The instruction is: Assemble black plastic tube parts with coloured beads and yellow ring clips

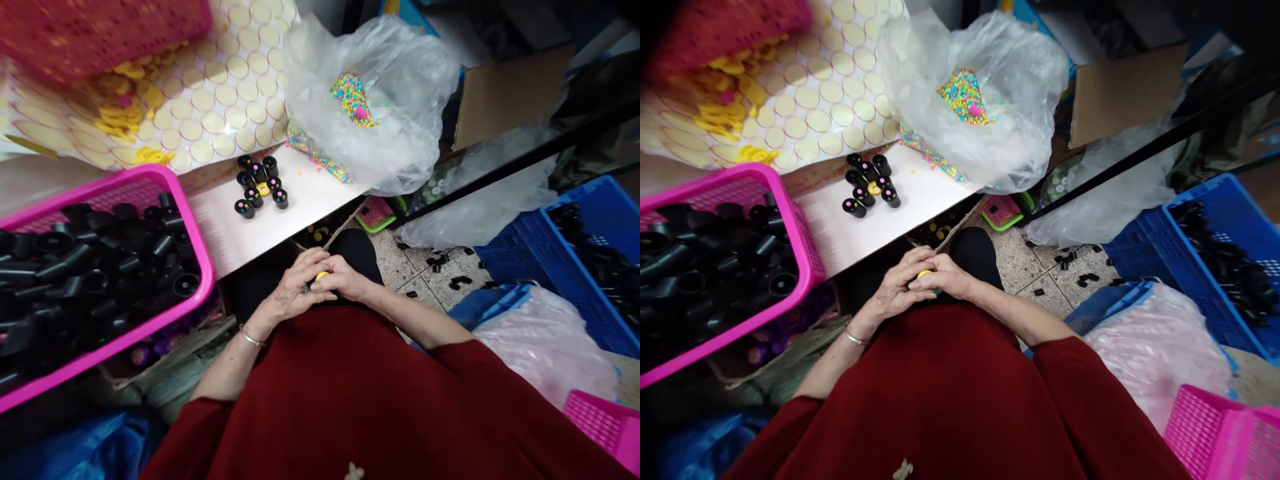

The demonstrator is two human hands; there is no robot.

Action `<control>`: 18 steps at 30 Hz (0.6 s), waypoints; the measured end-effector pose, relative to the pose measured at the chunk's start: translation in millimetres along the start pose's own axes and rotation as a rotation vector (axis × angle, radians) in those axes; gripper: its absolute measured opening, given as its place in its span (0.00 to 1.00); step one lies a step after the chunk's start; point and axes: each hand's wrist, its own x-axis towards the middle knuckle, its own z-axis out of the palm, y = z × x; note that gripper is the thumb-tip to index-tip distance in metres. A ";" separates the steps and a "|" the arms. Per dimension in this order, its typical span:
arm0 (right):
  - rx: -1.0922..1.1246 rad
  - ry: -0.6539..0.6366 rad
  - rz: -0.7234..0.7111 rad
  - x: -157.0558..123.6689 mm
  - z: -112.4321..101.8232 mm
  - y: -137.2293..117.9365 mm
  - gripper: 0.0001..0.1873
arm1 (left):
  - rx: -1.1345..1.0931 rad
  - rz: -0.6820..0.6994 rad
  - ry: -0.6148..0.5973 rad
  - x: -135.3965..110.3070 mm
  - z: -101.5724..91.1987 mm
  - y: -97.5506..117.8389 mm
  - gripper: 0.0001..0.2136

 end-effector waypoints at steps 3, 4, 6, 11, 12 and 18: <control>0.193 0.081 0.012 -4.2 8.9 4.4 0.15 | -0.022 0.006 0.054 0.0 10.6 3.0 0.13; 0.229 0.103 0.007 -5.1 11.0 6.2 0.17 | -0.011 0.024 0.072 0.2 13.4 3.4 0.11; 0.277 0.147 0.005 -5.6 12.6 10.3 0.19 | 0.022 0.067 0.110 0.5 17.5 2.4 0.09; 0.244 0.172 0.118 1.3 4.5 16.2 0.17 | 0.040 0.060 0.191 1.3 22.8 -10.5 0.08; 0.226 0.168 0.127 3.9 1.9 15.8 0.17 | 0.027 0.052 0.196 2.2 23.3 -13.6 0.08; 0.021 0.209 0.069 27.0 -19.6 2.6 0.24 | 0.110 0.064 0.216 14.9 12.6 -31.6 0.17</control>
